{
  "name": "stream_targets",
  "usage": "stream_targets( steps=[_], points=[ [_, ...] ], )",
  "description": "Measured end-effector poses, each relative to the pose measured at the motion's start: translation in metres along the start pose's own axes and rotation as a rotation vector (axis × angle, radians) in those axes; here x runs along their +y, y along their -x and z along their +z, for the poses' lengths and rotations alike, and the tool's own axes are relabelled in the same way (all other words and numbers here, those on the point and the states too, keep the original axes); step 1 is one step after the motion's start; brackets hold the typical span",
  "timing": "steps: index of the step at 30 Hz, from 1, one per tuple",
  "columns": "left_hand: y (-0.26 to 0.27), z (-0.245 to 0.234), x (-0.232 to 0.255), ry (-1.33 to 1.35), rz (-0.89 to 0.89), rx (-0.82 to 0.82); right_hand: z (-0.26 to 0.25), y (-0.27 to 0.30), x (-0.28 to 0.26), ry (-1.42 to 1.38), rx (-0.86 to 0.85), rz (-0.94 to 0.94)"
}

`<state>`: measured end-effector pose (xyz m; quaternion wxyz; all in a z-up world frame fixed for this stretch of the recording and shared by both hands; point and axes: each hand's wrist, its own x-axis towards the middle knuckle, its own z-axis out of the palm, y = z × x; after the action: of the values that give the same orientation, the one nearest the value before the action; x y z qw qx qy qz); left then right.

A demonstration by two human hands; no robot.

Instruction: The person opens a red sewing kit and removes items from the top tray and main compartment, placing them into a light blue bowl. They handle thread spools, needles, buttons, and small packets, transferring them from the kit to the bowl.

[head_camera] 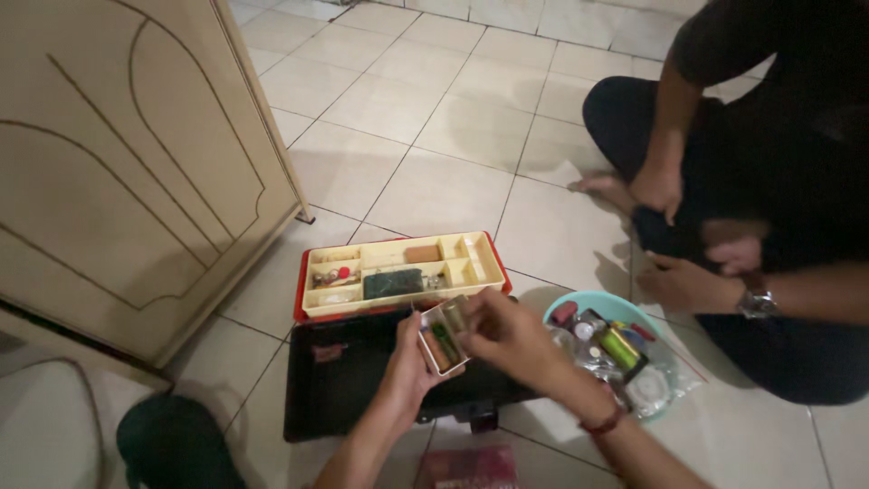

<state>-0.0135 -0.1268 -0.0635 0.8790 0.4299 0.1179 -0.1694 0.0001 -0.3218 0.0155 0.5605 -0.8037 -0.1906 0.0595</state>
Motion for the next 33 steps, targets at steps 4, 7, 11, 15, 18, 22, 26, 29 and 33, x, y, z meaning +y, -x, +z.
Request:
stream_targets(
  steps=[4,7,11,15,18,22,26,29,33],
  points=[
    [0.011,-0.001,-0.001,0.067,0.050,-0.159,0.040,0.010,-0.033,0.366,0.117,-0.127],
    [0.032,-0.001,0.013,0.028,0.070,-0.048,0.049,0.014,-0.041,0.406,0.228,-0.324],
    [0.050,-0.003,0.051,-0.168,0.084,-0.008,0.024,0.012,-0.051,0.444,0.303,-0.336],
    [0.058,-0.012,0.082,-0.229,-0.003,-0.043,0.020,0.000,-0.069,0.398,-0.006,-0.591],
    [0.058,-0.015,0.087,-0.295,-0.011,-0.083,0.030,-0.008,-0.077,0.534,-0.099,-0.681],
    [0.050,-0.016,0.076,-0.271,-0.018,-0.103,0.033,-0.019,-0.060,0.768,-0.173,-0.532],
    [0.033,-0.030,0.065,-0.364,-0.083,-0.006,0.006,-0.033,-0.015,0.843,-0.149,-0.523],
    [0.021,-0.040,0.046,-0.624,-0.030,0.063,0.003,-0.027,0.031,0.861,-0.155,-0.489],
    [0.005,-0.052,0.024,-0.729,-0.033,0.035,0.014,-0.012,0.086,1.072,-0.125,-0.422]
  ],
)
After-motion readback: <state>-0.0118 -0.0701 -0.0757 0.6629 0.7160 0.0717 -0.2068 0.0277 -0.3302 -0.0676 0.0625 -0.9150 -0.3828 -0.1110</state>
